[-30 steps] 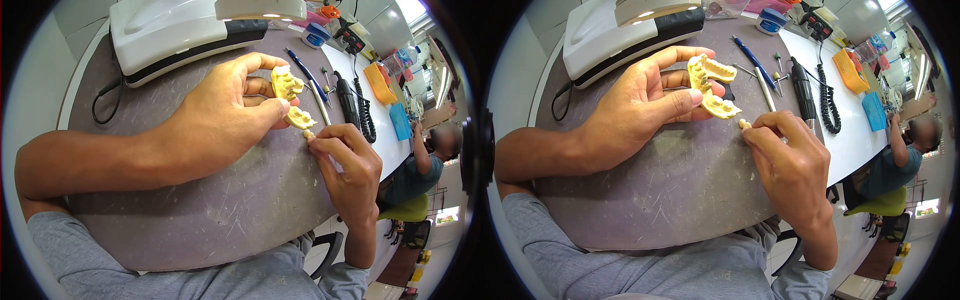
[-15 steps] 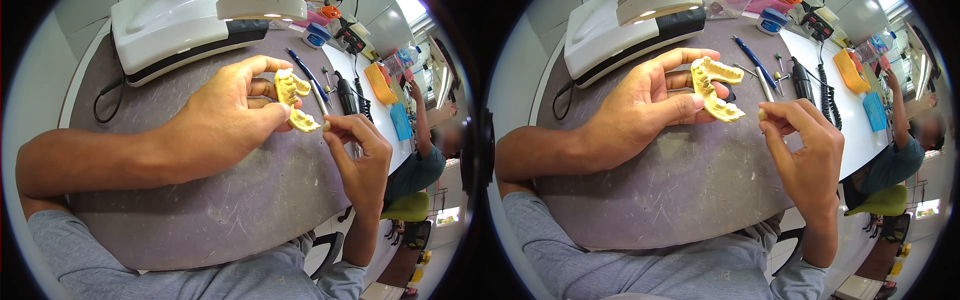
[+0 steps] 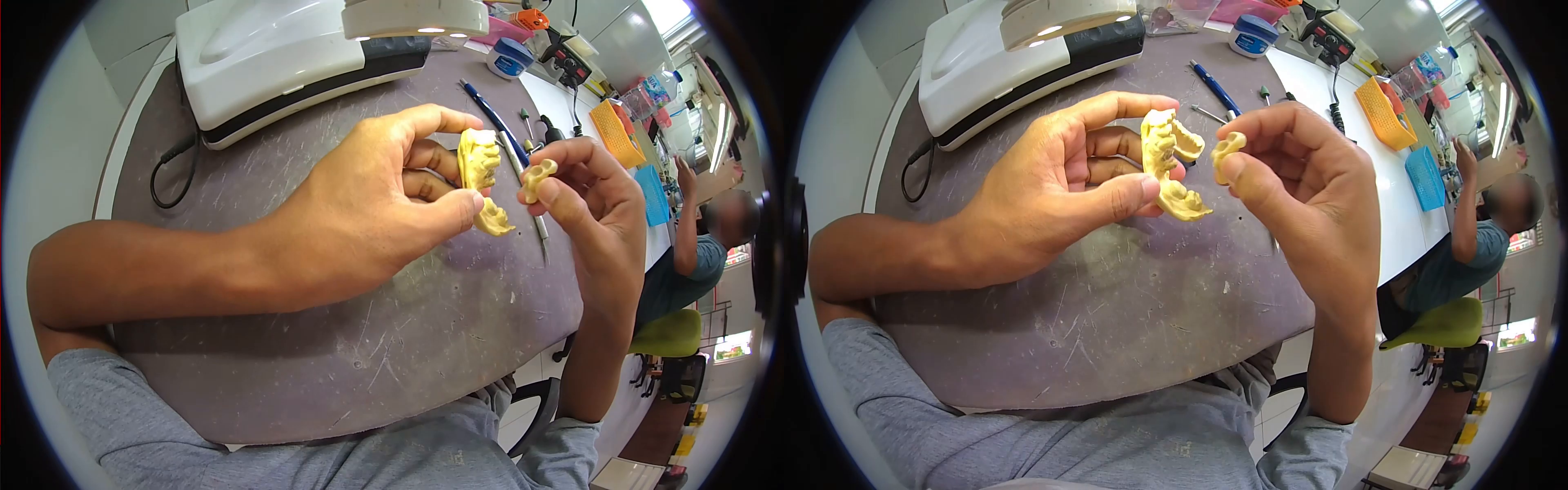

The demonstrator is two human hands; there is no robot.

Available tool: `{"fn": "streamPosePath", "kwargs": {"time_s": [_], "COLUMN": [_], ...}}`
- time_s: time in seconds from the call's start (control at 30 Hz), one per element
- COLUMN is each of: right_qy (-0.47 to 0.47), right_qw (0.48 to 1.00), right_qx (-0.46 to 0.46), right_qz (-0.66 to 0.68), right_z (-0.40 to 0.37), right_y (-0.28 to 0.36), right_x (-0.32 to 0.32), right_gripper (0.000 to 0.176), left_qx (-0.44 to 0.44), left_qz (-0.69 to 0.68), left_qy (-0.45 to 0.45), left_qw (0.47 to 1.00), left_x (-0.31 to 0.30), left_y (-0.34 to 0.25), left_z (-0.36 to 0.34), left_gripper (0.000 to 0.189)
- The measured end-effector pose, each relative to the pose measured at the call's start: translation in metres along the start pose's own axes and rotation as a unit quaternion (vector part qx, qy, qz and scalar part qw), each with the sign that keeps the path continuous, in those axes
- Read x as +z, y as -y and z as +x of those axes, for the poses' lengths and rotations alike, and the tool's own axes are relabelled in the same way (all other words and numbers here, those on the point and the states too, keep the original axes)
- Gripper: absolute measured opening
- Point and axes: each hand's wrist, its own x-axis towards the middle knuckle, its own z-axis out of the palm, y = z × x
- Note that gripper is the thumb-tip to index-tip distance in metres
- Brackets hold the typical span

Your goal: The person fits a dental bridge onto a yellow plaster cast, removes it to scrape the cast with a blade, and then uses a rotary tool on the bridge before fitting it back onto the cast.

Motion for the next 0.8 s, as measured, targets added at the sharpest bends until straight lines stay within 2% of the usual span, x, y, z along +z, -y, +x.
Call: {"fn": "streamPosePath", "kwargs": {"time_s": [0.8], "right_qy": [0.039], "right_qw": [0.999], "right_qx": [0.016], "right_qz": [0.032], "right_z": [0.0005], "right_y": [-0.0082], "right_x": [0.0081], "right_gripper": [0.023], "left_qx": [-0.032], "left_qz": [0.014], "left_qy": [-0.008], "left_qw": [0.999], "left_x": [0.0009], "left_y": [-0.0047], "left_z": [0.0003], "left_gripper": [0.053]}}
